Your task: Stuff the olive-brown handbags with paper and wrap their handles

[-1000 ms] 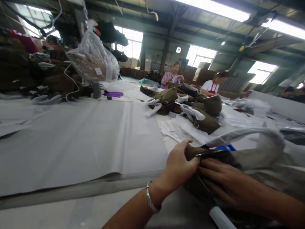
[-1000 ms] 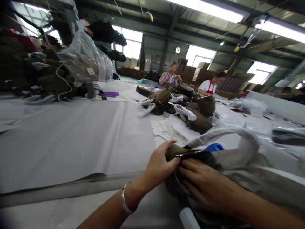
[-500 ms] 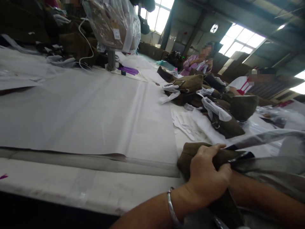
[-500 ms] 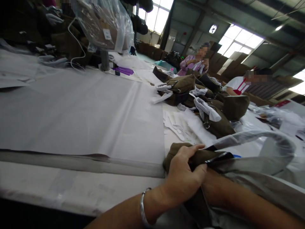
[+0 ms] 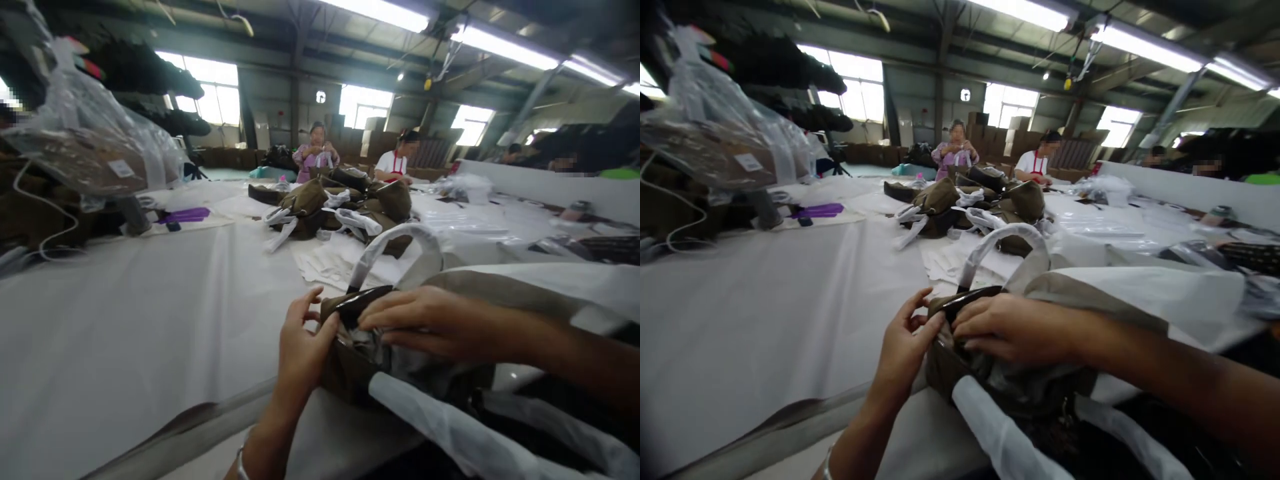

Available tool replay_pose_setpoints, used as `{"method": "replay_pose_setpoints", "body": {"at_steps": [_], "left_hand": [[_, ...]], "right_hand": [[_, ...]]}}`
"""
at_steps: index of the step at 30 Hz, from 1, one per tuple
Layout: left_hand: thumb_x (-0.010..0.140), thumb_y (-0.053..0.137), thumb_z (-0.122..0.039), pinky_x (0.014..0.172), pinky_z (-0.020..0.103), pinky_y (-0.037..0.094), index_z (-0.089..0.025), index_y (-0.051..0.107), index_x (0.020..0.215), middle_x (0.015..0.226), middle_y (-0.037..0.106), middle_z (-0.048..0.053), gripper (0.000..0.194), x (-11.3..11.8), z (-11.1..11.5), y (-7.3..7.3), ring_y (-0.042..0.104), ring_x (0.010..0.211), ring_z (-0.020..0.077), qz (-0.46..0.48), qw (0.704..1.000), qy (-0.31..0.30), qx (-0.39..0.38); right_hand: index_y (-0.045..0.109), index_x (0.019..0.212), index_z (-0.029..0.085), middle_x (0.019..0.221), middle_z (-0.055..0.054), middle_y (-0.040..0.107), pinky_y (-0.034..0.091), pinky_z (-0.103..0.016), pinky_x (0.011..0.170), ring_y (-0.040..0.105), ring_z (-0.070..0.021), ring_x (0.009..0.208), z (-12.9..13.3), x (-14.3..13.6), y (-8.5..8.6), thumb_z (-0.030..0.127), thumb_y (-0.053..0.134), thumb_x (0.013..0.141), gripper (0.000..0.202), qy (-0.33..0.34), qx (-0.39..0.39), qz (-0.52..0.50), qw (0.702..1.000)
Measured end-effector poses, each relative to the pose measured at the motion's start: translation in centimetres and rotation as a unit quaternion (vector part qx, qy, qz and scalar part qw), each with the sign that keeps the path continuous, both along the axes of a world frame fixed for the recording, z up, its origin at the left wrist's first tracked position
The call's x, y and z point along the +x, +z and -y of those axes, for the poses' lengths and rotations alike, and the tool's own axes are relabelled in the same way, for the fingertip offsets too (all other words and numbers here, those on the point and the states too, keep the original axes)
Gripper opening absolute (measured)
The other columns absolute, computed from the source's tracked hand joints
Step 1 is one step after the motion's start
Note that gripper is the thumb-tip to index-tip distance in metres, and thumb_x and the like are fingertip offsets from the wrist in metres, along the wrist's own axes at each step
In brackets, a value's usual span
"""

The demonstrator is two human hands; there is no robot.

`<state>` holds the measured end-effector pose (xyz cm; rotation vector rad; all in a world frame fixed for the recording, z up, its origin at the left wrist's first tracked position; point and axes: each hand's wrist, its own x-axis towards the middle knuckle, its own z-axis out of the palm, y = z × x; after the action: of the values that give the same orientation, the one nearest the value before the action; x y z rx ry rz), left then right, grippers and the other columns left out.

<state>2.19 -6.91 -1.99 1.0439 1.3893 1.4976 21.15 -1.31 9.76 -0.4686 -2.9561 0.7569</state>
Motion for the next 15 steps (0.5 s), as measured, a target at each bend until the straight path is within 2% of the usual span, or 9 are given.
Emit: {"method": "replay_pose_setpoints", "body": {"at_steps": [2,4,5,6,8,9,11,13,15], "left_hand": [[0.080,0.071,-0.029,0.067,0.027,0.053,-0.024,0.069,0.124,0.120,0.064,0.008,0.044,-0.8,0.0,0.8,0.064,0.092,0.0201,-0.190,0.980,0.033,0.058],[0.084,0.067,-0.024,0.077,0.031,0.054,-0.026,0.073,0.118,0.118,0.068,0.007,0.034,-1.0,0.3,2.7,0.063,0.105,0.0245,-0.322,0.938,0.046,0.119],[0.087,0.064,-0.023,0.082,0.033,0.055,-0.026,0.074,0.115,0.114,0.070,0.006,0.030,-0.7,0.6,3.9,0.065,0.105,0.0244,-0.351,0.925,0.028,0.144],[0.090,0.062,-0.022,0.084,0.033,0.055,-0.025,0.074,0.113,0.109,0.072,0.006,0.027,-0.1,0.8,5.3,0.067,0.100,0.0232,-0.360,0.918,-0.009,0.163],[0.094,0.059,-0.024,0.084,0.032,0.056,-0.025,0.075,0.111,0.101,0.076,0.004,0.023,1.9,1.3,8.0,0.070,0.087,0.0198,-0.352,0.909,-0.129,0.183],[0.095,0.060,-0.027,0.086,0.032,0.057,-0.026,0.074,0.115,0.105,0.077,0.005,0.025,3.3,1.3,9.2,0.072,0.087,0.0198,-0.351,0.897,-0.193,0.187],[0.093,0.065,-0.033,0.099,0.037,0.054,-0.026,0.065,0.135,0.129,0.071,0.009,0.042,6.2,0.9,11.0,0.071,0.109,0.0262,-0.375,0.862,-0.286,0.185],[0.087,0.073,-0.038,0.115,0.049,0.042,-0.025,0.045,0.153,0.158,0.045,0.016,0.073,9.0,0.1,11.7,0.047,0.142,0.0361,-0.418,0.830,-0.324,0.177],[0.076,0.083,-0.044,0.120,0.058,0.031,-0.025,0.029,0.161,0.168,0.022,0.019,0.102,11.2,-1.1,11.3,0.021,0.154,0.0414,-0.446,0.809,-0.345,0.165]], "right_hand": [[0.072,0.116,0.023,0.113,-0.005,0.074,0.053,-0.024,0.090,0.070,-0.0161,0.101,2.2,4.2,1.8,0.034,0.053,0.103,0.026,-0.090,0.040,-0.050,0.994],[0.073,0.086,0.024,0.078,-0.003,0.072,0.052,-0.026,0.064,0.068,-0.0156,0.067,5.0,9.5,2.2,0.046,0.051,0.102,0.035,-0.243,0.076,-0.079,0.964],[0.067,0.068,0.024,0.060,-0.002,0.065,0.047,-0.028,0.052,0.061,-0.0149,0.051,6.3,12.0,1.7,0.051,0.043,0.103,0.050,-0.321,0.064,-0.081,0.941],[0.062,0.060,0.025,0.050,-0.002,0.058,0.041,-0.030,0.044,0.055,-0.0153,0.043,7.4,14.4,0.8,0.058,0.036,0.103,0.061,-0.396,0.031,-0.056,0.916],[0.065,0.059,0.026,0.047,-0.005,0.058,0.043,-0.033,0.046,0.056,-0.0182,0.042,8.7,17.8,-1.8,0.066,0.030,0.100,0.068,-0.505,-0.028,0.000,0.863],[0.069,0.064,0.027,0.048,-0.005,0.059,0.044,-0.034,0.048,0.058,-0.0195,0.044,8.9,18.8,-3.3,0.065,0.031,0.101,0.065,-0.538,-0.029,-0.001,0.842],[0.072,0.072,0.028,0.054,-0.007,0.063,0.048,-0.036,0.055,0.064,-0.0225,0.052,8.5,19.5,-5.9,0.058,0.036,0.101,0.056,-0.563,0.003,-0.040,0.826],[0.072,0.075,0.028,0.069,-0.010,0.072,0.053,-0.039,0.066,0.071,-0.0275,0.071,7.7,18.9,-7.4,0.055,0.040,0.100,0.049,-0.552,0.044,-0.103,0.826],[0.074,0.084,0.026,0.094,-0.012,0.076,0.056,-0.044,0.084,0.072,-0.0331,0.095,7.1,17.4,-7.6,0.058,0.041,0.098,0.048,-0.533,0.055,-0.168,0.827]]}}
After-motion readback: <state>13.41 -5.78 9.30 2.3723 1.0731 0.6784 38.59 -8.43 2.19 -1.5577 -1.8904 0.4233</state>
